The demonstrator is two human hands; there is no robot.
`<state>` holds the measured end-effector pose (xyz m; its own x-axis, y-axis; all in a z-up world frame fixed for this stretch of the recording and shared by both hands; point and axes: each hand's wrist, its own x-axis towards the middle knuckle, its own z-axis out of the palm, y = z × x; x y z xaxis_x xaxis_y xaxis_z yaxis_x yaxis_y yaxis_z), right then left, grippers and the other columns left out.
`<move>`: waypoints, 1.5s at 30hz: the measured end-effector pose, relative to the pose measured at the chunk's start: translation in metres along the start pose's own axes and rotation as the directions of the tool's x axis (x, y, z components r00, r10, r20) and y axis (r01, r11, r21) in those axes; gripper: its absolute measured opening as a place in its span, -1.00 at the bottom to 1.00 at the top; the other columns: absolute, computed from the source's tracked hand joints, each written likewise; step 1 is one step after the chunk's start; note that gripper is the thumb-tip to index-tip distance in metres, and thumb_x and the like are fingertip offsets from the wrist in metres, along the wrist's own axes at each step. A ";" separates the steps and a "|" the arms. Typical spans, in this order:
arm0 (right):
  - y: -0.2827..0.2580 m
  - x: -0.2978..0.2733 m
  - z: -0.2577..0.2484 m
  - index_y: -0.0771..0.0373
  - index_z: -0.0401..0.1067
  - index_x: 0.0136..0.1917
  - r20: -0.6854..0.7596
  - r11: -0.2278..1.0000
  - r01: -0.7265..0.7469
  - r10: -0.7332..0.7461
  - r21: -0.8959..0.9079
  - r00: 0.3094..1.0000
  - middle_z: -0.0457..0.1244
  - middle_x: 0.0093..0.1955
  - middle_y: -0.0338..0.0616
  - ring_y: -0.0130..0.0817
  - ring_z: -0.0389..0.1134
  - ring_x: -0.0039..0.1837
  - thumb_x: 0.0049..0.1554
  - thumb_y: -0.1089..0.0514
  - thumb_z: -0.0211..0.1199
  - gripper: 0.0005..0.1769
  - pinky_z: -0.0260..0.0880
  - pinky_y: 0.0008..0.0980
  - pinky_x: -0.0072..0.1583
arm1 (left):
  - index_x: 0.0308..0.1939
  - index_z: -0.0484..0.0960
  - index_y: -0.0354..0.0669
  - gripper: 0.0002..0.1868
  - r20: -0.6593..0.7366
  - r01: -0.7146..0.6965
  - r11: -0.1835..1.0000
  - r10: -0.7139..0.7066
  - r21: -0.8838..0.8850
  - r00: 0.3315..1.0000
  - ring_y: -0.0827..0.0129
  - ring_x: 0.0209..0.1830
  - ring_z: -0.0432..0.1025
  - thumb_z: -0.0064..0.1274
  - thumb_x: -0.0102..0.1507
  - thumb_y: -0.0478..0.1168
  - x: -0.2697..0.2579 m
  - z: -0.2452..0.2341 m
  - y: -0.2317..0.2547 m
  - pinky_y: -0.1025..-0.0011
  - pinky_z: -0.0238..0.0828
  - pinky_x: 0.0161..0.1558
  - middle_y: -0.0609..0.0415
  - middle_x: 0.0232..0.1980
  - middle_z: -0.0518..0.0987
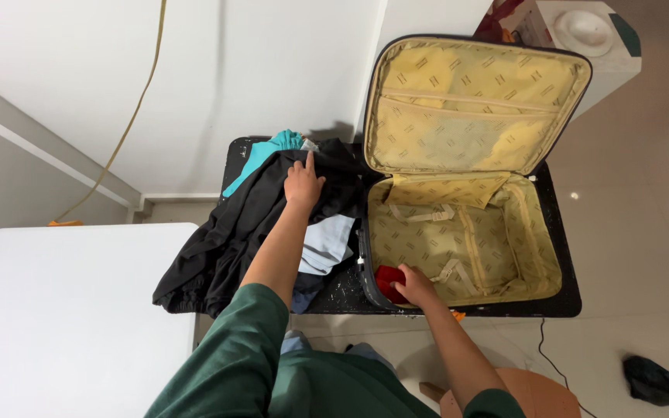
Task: The person removes a pair of black pants from a suitcase, lays them flat on a table, folds them in half lengthwise, and then folds them into a compact square before placing them back into the suitcase.
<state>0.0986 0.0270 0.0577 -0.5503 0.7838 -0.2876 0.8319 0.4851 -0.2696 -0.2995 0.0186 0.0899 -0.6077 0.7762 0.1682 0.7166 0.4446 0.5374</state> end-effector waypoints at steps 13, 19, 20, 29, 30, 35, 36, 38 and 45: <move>-0.025 0.001 -0.018 0.23 0.35 0.33 -0.237 0.999 0.038 -0.042 -0.019 0.971 0.28 0.25 0.13 0.11 0.28 0.31 0.15 -0.10 0.30 -0.42 0.31 -0.04 0.30 | -0.16 0.58 -0.10 -0.68 -0.552 -0.226 0.927 0.024 -0.301 0.833 -0.06 -0.03 0.48 0.26 0.12 -0.06 -0.036 -0.074 -0.021 0.08 0.41 -0.03 -0.02 -0.12 0.63; -0.066 0.018 -0.029 0.19 0.42 0.27 -0.544 0.979 0.201 -0.157 0.022 0.824 0.35 0.16 0.01 0.01 0.37 0.23 0.23 0.01 0.29 -0.60 0.39 -0.09 0.25 | -0.08 0.48 -0.31 -0.66 -0.376 -0.241 0.681 -0.055 -0.691 0.925 0.04 -0.31 0.46 0.19 0.25 -0.14 -0.035 -0.075 -0.048 0.26 0.42 -0.21 -0.15 -0.30 0.58; -0.080 0.025 -0.032 0.17 0.42 0.28 -0.557 0.974 0.213 -0.135 0.077 0.820 0.36 0.15 -0.04 -0.06 0.40 0.21 0.24 0.01 0.28 -0.61 0.41 -0.12 0.25 | -0.11 0.48 -0.31 -0.69 -0.312 -0.205 0.628 -0.063 -0.751 0.948 0.14 -0.33 0.44 0.18 0.26 -0.15 -0.038 -0.078 -0.049 0.30 0.41 -0.23 -0.11 -0.32 0.57; -0.215 0.076 -0.064 0.18 0.18 0.39 -0.296 0.434 0.308 -0.097 0.847 0.950 0.30 0.16 -0.18 -0.41 0.34 0.15 0.07 0.18 0.38 -0.33 0.37 -0.33 0.14 | -0.17 0.51 -0.19 -0.73 0.170 0.147 0.186 0.119 -0.972 0.978 0.52 -0.33 0.42 0.26 0.16 -0.22 -0.079 -0.123 -0.021 0.50 0.39 -0.27 0.15 -0.30 0.59; -0.218 0.080 -0.064 0.27 0.30 0.33 -0.291 0.499 0.284 -0.067 0.819 0.954 0.33 0.10 -0.09 -0.36 0.34 0.08 0.09 0.22 0.33 -0.45 0.36 -0.29 0.08 | -0.19 0.51 -0.19 -0.73 0.185 0.156 0.175 0.165 -0.972 0.969 0.53 -0.33 0.43 0.27 0.16 -0.20 -0.084 -0.128 -0.018 0.50 0.40 -0.27 0.17 -0.31 0.60; -0.210 0.067 -0.062 0.30 0.39 0.25 -0.405 0.559 0.355 -0.037 0.749 0.914 0.35 -0.01 -0.16 -0.40 0.32 -0.04 0.19 0.27 0.18 -0.66 0.32 -0.35 0.02 | -0.34 0.50 -0.22 -0.70 0.123 0.036 0.458 0.161 -0.888 0.979 0.59 -0.40 0.24 0.27 0.26 -0.11 -0.100 -0.133 -0.023 0.50 0.24 -0.34 0.23 -0.42 0.43; -0.210 0.061 -0.062 0.27 0.38 0.26 -0.359 0.572 0.276 0.034 0.772 0.933 0.31 -0.08 -0.13 -0.34 0.26 -0.12 0.20 0.27 0.17 -0.66 0.27 -0.30 -0.05 | -0.35 0.51 -0.20 -0.73 0.106 0.025 0.434 0.164 -0.901 0.981 0.60 -0.40 0.24 0.24 0.25 -0.13 -0.100 -0.132 -0.026 0.51 0.24 -0.34 0.25 -0.43 0.43; -0.211 0.052 -0.062 0.26 0.38 0.25 -0.370 0.596 0.259 0.069 0.760 0.927 0.29 -0.11 -0.14 -0.34 0.23 -0.14 0.23 0.26 0.16 -0.70 0.26 -0.31 -0.07 | -0.34 0.53 -0.22 -0.74 0.031 -0.037 0.480 0.134 -0.877 0.991 0.59 -0.42 0.23 0.23 0.26 -0.14 -0.102 -0.128 -0.031 0.50 0.22 -0.36 0.23 -0.45 0.42; -0.212 0.022 -0.038 0.30 0.37 0.19 -0.543 0.573 0.485 -0.082 0.660 0.836 0.35 0.05 -0.15 -0.41 0.33 0.10 0.27 0.22 0.18 -0.77 0.33 -0.42 0.15 | -0.10 0.49 -0.15 -0.72 -0.095 -0.133 0.468 0.104 -0.874 0.990 0.54 -0.37 0.38 0.18 0.19 -0.16 -0.147 -0.141 -0.030 0.51 0.37 -0.27 0.16 -0.35 0.54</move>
<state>-0.0865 -0.0442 0.1431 -0.4888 0.8259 0.2810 0.1622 0.4025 -0.9010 -0.2801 -0.1722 0.1658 -0.5601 0.7719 0.3009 0.1171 -0.2858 0.9511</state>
